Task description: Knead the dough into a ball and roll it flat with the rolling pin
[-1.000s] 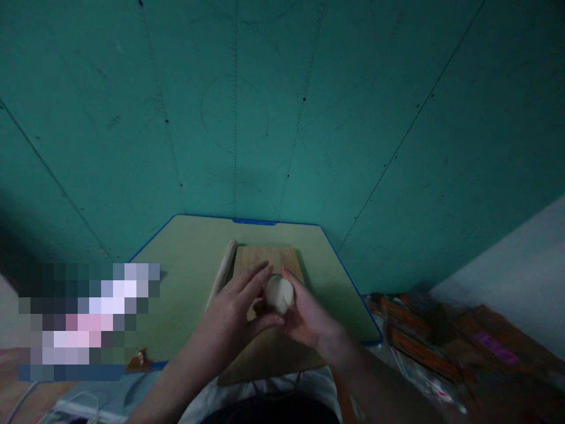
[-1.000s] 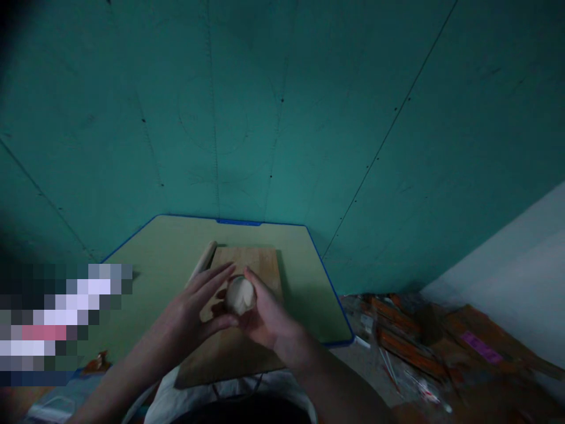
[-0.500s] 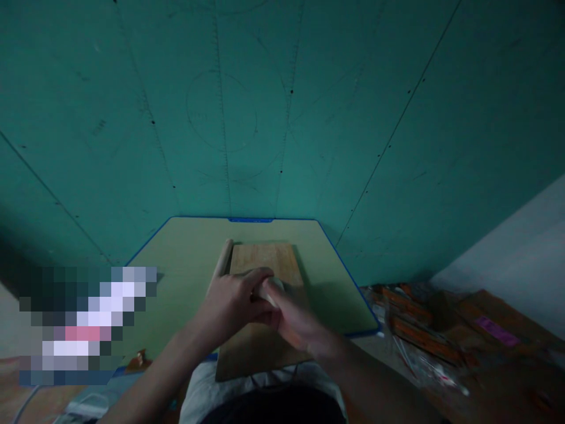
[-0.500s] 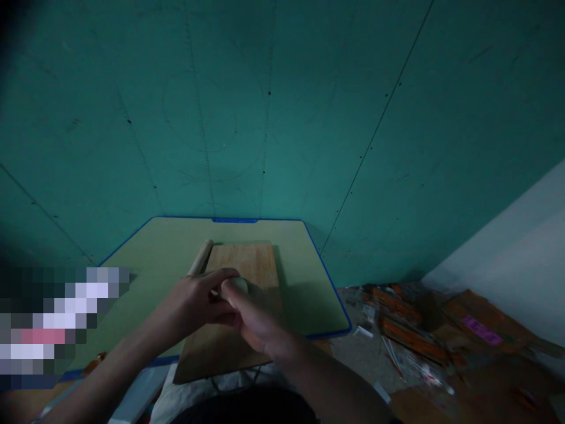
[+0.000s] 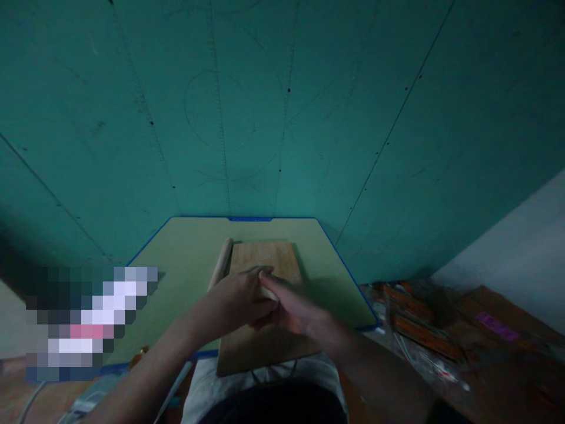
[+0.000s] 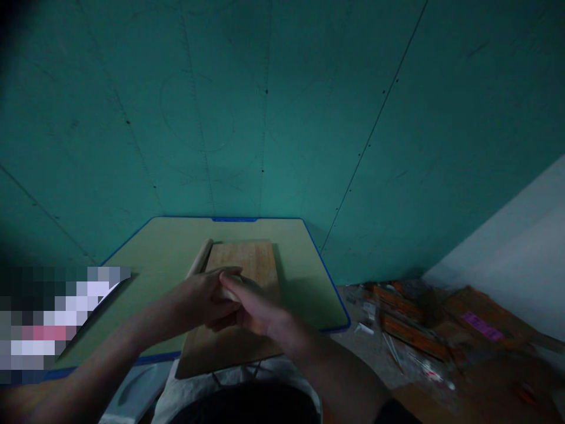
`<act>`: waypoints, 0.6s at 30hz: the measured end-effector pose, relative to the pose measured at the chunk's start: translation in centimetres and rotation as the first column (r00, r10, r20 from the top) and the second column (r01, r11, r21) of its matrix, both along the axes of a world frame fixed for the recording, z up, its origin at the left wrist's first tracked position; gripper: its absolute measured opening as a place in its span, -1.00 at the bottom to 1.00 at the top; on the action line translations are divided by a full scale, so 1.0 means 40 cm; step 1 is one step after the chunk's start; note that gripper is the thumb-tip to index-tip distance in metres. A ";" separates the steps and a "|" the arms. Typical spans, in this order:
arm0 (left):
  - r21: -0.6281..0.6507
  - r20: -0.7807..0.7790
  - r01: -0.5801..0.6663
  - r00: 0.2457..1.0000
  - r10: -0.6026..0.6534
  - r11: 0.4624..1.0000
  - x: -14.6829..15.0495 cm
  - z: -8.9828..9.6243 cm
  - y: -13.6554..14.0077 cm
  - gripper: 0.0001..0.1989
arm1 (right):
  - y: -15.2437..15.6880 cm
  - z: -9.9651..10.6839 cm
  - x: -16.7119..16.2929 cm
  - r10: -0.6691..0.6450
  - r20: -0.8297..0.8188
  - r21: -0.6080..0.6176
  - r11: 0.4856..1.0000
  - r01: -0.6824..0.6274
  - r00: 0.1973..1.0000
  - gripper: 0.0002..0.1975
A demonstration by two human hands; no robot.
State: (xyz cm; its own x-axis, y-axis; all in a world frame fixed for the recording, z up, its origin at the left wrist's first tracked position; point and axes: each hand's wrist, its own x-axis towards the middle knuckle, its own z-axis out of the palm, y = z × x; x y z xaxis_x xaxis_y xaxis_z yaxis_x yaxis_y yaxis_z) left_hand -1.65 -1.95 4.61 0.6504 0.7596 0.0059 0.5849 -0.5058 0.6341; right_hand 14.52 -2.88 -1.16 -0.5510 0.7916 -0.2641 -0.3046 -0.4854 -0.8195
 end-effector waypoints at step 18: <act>0.312 0.061 -0.040 0.998 0.022 0.949 0.005 -0.061 -0.059 -0.24 | 0.002 0.045 0.041 0.104 0.200 0.173 0.975 -0.139 0.974 -0.29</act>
